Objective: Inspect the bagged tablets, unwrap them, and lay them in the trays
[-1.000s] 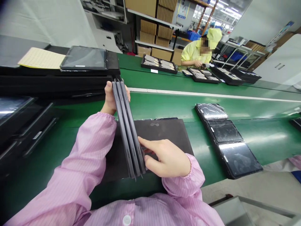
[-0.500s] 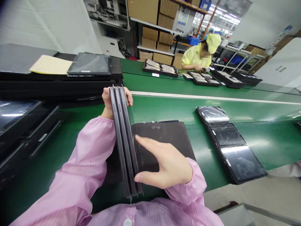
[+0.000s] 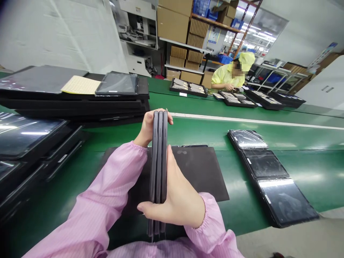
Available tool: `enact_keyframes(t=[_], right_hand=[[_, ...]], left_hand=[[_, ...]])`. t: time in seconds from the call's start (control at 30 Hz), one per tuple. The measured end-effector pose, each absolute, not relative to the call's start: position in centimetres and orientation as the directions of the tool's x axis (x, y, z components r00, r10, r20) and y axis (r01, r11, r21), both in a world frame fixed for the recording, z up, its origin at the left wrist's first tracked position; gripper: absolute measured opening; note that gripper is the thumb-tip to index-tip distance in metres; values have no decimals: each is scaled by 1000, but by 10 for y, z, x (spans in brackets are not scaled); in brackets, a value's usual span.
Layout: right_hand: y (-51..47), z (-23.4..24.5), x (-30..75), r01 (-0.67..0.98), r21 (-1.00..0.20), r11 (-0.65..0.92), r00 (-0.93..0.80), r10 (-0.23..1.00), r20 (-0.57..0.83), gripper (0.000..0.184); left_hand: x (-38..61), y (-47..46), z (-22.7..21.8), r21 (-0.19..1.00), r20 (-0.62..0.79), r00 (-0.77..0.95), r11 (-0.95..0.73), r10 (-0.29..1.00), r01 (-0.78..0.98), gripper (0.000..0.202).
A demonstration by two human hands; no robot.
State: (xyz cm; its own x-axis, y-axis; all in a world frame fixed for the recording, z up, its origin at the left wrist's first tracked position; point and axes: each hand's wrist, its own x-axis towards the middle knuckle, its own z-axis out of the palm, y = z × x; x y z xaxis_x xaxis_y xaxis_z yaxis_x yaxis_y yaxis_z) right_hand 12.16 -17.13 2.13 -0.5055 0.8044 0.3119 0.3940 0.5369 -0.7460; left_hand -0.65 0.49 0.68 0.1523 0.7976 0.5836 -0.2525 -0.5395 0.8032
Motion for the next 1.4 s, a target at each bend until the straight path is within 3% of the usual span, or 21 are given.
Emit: enact_keyframes(t=[0.53,0.73,1.27,1.33,1.4], right_hand=[[-188,22,120,423,-733,532,-519,806,286,135],[-189,26,117,410,-721,559,-479,805,351,117],[-204,13,105,624,-576,528,-284,840,463,78],[-205,8,101,666,-560,494,-229,849,477,77],[-207,3,98,703,-543,460,-170,849,499,77]], left_hand=[[-4,-11,21,725,678,189,-602,710,-335,83],[-6,-16,25,699,709,210,-634,673,-330,83],[-5,-25,31,712,702,260,-664,663,-231,82],[-1,-24,24,695,719,191,-691,668,-201,83],[4,-25,9,713,684,-58,-684,727,-156,81]])
